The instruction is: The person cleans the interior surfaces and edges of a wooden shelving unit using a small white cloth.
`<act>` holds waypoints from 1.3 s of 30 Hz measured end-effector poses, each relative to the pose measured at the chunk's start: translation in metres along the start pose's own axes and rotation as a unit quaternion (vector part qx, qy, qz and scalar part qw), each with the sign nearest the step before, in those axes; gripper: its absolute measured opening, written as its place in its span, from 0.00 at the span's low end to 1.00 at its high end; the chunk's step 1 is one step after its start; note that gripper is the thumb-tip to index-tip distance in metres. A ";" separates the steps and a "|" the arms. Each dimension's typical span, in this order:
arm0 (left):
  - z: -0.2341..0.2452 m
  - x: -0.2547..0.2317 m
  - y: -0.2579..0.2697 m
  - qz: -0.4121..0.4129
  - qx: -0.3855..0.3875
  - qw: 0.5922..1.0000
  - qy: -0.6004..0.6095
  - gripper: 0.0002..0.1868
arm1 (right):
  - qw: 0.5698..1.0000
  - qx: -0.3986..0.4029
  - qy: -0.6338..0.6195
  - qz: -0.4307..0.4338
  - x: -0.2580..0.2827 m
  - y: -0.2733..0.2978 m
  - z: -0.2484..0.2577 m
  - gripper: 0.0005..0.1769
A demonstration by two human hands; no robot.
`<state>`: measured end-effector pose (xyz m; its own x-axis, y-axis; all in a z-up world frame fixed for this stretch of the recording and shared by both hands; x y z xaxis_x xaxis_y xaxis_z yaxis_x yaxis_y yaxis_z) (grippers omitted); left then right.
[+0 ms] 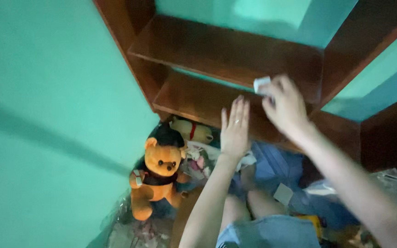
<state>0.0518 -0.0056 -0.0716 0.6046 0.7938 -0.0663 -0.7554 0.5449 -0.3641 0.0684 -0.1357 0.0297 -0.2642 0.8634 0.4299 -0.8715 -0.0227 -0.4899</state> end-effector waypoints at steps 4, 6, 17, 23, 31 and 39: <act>-0.053 0.005 0.033 0.056 0.165 0.985 0.009 0.57 | 0.976 0.156 0.043 -0.143 -0.061 0.077 -0.075 0.21; -0.088 0.002 0.047 0.074 0.244 0.965 0.054 0.56 | 0.966 0.170 0.051 -0.186 -0.107 0.093 -0.114 0.23; -0.192 0.060 0.065 0.161 0.294 0.940 0.061 0.52 | 0.982 0.169 -0.052 -0.071 -0.096 0.053 -0.324 0.28; -0.186 0.100 0.077 0.209 0.233 0.944 0.104 0.51 | 0.983 0.132 -0.092 -0.092 -0.090 0.034 -0.318 0.26; -0.158 0.131 0.087 0.267 0.318 0.901 0.127 0.51 | 0.962 0.230 -0.118 -0.086 -0.014 0.007 -0.399 0.23; -0.185 0.151 0.066 0.191 0.186 0.962 0.055 0.48 | 0.986 0.033 0.028 -0.159 -0.140 0.004 -0.319 0.22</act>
<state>0.1402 0.1005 -0.2777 0.2720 0.9331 -0.2354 -0.9536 0.2941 0.0638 0.2334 -0.0956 -0.2742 0.0472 0.8584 0.5108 -0.9323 0.2214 -0.2859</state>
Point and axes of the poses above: each hand's wrist, its own y-axis away from the middle knuckle, its own z-axis out of the back of the hand, x = y × z, the point moved 6 cm from there along -y, towards the middle knuckle, and after that the axes turned 15 degrees about -z, right-handed, at the moved point
